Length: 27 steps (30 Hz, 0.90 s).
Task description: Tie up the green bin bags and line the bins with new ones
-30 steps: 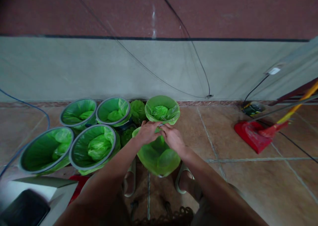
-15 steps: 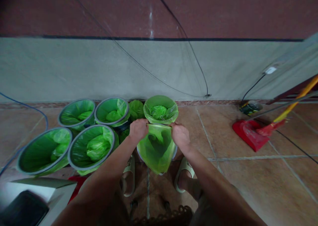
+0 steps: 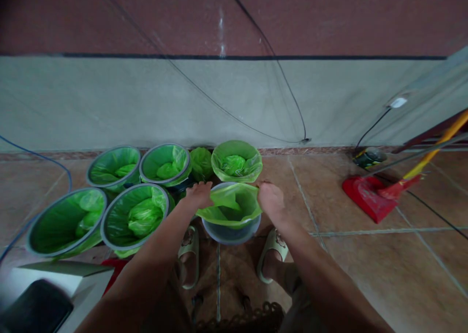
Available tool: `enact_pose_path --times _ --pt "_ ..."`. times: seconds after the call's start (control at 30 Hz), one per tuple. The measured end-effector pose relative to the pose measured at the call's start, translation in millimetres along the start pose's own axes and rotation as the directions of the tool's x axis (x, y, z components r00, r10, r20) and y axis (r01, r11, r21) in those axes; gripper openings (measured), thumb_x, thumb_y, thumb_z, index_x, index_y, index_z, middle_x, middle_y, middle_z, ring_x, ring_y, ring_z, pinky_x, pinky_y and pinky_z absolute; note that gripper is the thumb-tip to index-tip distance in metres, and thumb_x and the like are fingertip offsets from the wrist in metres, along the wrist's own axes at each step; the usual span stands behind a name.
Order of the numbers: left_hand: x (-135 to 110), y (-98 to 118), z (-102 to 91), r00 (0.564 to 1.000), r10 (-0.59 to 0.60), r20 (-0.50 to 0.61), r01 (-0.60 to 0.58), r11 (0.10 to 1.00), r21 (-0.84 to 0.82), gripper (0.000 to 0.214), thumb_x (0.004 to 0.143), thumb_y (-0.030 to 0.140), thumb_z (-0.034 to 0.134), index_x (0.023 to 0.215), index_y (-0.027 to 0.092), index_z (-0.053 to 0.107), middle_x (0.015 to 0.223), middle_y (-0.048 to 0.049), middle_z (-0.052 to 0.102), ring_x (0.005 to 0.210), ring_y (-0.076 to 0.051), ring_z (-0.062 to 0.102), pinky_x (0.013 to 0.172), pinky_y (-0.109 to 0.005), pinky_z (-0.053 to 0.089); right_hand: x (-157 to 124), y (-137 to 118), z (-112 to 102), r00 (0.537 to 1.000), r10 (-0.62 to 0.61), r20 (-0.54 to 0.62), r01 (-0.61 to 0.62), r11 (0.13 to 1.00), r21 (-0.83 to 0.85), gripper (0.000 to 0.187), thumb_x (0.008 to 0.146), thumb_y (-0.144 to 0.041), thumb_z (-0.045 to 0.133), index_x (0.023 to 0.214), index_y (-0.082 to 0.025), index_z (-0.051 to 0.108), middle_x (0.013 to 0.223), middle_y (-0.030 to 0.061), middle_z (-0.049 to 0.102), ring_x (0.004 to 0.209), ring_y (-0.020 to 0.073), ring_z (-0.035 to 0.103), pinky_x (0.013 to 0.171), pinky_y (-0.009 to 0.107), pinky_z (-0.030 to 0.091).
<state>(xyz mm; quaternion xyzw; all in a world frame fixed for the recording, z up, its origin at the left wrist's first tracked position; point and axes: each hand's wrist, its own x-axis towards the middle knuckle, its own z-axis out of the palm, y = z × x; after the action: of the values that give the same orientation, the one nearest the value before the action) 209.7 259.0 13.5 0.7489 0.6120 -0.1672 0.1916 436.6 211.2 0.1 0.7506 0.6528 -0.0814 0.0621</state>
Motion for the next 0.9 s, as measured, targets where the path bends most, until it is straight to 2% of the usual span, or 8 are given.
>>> enact_pose_path --times 0.1,0.17,0.27,0.37,0.5,0.67,0.77,0.9 --pt "-5 19 4.2 0.972 0.189 -0.142 -0.192 0.981 -0.010 0.091 0.069 0.041 0.074 0.146 0.024 0.031 0.151 -0.0185 0.035 0.135 -0.035 0.038 0.104 -0.058 0.035 -6 -11 0 0.989 -0.146 -0.034 0.148 0.986 0.083 0.031 0.090 -0.019 0.046 0.110 -0.022 0.070 0.109 0.0091 0.071 0.100 0.0200 0.066 0.085 0.026 0.047" --pt "-8 32 7.7 0.920 0.321 -0.223 -0.334 0.942 -0.021 0.091 0.072 0.042 0.073 0.148 0.025 0.027 0.155 -0.0164 0.029 0.138 -0.034 0.033 0.108 -0.058 0.031 -10 -19 0 0.967 -0.243 -0.078 0.252 0.959 0.132 0.030 0.088 -0.019 0.049 0.112 -0.022 0.068 0.114 0.0080 0.069 0.103 0.0192 0.064 0.088 0.025 0.047" --pt "-10 45 11.5 0.852 0.423 -0.308 -0.450 0.893 -0.016 0.061 0.081 0.036 0.064 0.138 0.025 0.044 0.141 -0.0114 0.049 0.129 -0.029 0.046 0.109 -0.052 0.032 -15 -30 -2 0.940 -0.317 -0.129 0.337 0.925 0.176 0.032 0.087 -0.017 0.051 0.115 -0.020 0.066 0.118 0.0088 0.067 0.105 0.0188 0.063 0.090 0.025 0.046" --pt "-9 47 11.9 0.830 0.440 -0.344 -0.471 0.882 -0.008 0.030 0.089 0.031 0.052 0.116 0.023 0.061 0.113 -0.0078 0.067 0.112 -0.024 0.059 0.103 -0.042 0.040 -17 -32 -4 0.939 -0.312 -0.141 0.336 0.920 0.202 0.028 0.088 -0.019 0.050 0.110 -0.021 0.068 0.118 0.0087 0.067 0.103 0.0192 0.064 0.089 0.025 0.046" --pt "-5 38 9.8 0.868 0.384 -0.314 -0.402 0.916 0.008 0.029 0.092 0.027 0.045 0.109 0.020 0.067 0.109 -0.0079 0.069 0.103 -0.022 0.064 0.094 -0.034 0.048 -16 -24 -5 0.959 -0.250 -0.133 0.274 0.938 0.212 0.029 0.086 -0.017 0.051 0.109 -0.021 0.069 0.116 0.0079 0.068 0.103 0.0188 0.064 0.091 0.025 0.045" --pt "0 28 5.8 0.935 0.185 -0.304 -0.202 0.979 -0.024 0.034 0.092 0.019 0.039 0.108 0.015 0.069 0.105 -0.0130 0.071 0.102 -0.026 0.066 0.089 -0.037 0.051 -15 -13 -7 0.974 -0.205 -0.092 0.219 0.958 0.184 0.029 0.087 -0.020 0.050 0.109 -0.023 0.070 0.112 0.0075 0.070 0.099 0.0194 0.065 0.086 0.025 0.047" --pt "2 18 1.1 0.949 0.059 -0.310 -0.078 0.996 -0.050 0.034 0.091 0.016 0.039 0.107 0.014 0.069 0.105 -0.0147 0.071 0.103 -0.025 0.066 0.089 -0.035 0.052 -13 -4 -9 0.987 -0.155 -0.045 0.160 0.977 0.141 0.030 0.087 -0.019 0.050 0.108 -0.022 0.071 0.106 0.0089 0.072 0.095 0.0193 0.066 0.082 0.025 0.047" --pt "4 6 -6.5 0.959 -0.046 -0.281 0.033 0.998 -0.050 0.035 0.089 0.015 0.040 0.109 0.012 0.069 0.108 -0.0166 0.070 0.105 -0.026 0.066 0.089 -0.035 0.053 -9 12 -6 1.000 -0.002 0.030 0.000 0.999 0.049 0.029 0.088 -0.016 0.047 0.099 -0.015 0.073 0.098 0.0152 0.072 0.094 0.0233 0.067 0.079 0.029 0.048"
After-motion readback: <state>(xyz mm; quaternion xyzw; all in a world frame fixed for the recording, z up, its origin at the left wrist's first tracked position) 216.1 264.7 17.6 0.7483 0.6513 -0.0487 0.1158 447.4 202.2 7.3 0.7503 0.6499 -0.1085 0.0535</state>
